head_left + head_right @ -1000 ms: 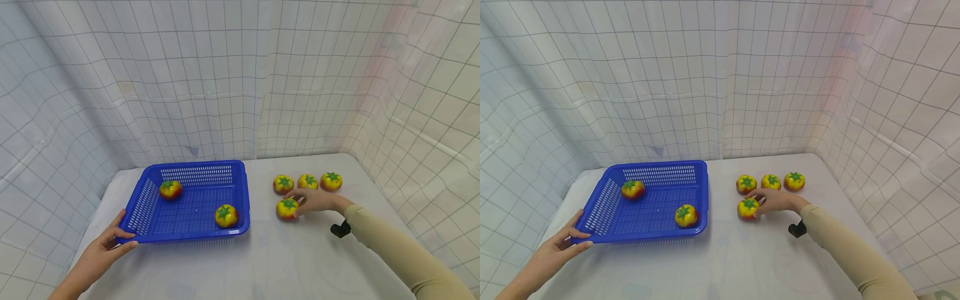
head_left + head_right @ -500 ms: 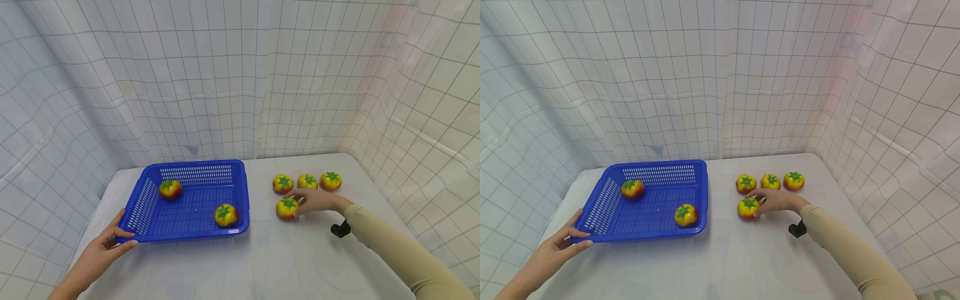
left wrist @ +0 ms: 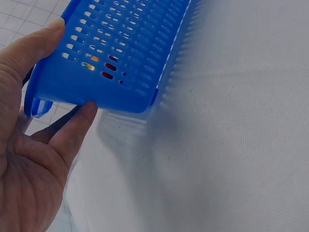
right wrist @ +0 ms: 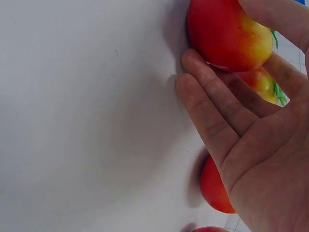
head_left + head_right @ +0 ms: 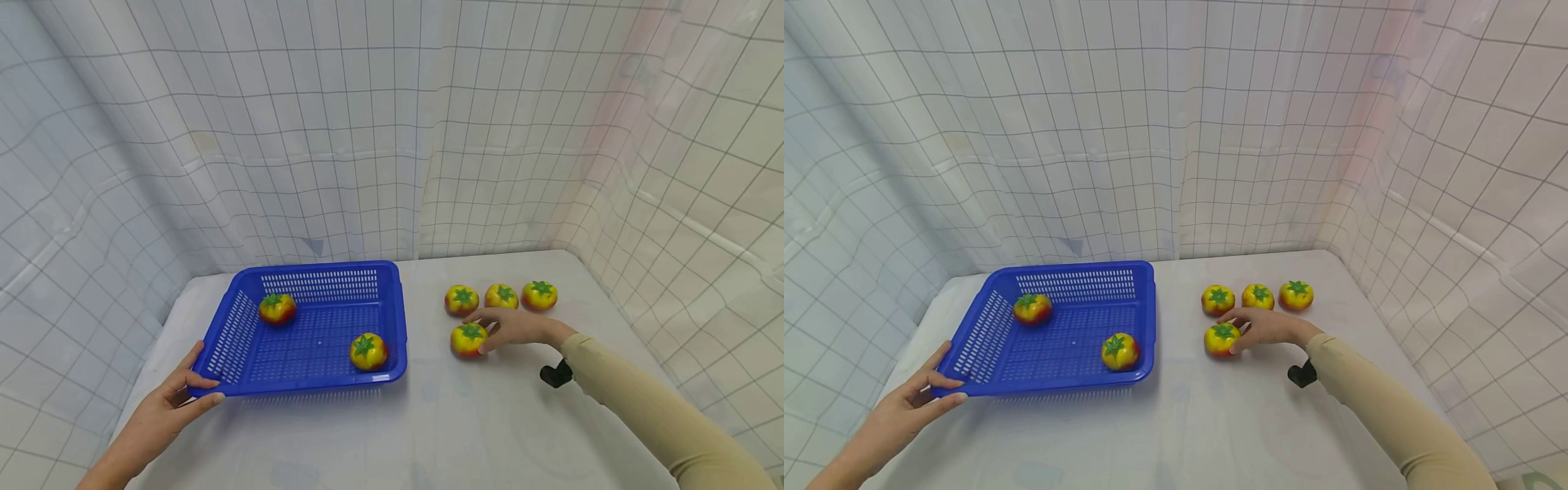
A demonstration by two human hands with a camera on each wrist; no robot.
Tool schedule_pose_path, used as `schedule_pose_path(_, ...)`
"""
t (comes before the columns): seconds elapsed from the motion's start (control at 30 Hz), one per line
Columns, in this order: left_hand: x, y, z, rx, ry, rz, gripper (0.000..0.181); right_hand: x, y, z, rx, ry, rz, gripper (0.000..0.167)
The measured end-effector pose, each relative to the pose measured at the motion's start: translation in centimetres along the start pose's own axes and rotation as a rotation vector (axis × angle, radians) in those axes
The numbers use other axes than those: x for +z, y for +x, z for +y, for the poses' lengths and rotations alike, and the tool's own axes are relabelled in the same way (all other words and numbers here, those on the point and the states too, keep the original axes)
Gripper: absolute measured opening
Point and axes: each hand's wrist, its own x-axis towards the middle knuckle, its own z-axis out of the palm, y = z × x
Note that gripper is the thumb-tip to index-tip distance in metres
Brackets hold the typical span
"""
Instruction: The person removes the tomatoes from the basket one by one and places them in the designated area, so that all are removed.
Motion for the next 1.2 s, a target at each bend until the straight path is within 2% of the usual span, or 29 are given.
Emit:
schedule_pose_path(0.57, 0.06, -0.03, -0.01, 0.005, -0.002, 0.008, 0.032, 0.06, 0.03, 0.08, 0.005, 0.009, -0.010, 0.056)
schedule_pose_path(1.2, -0.02, 0.01, 0.14, -0.002, 0.005, 0.001, 0.034, -0.10, -0.40, -0.38, 0.004, 0.012, -0.014, 0.064)
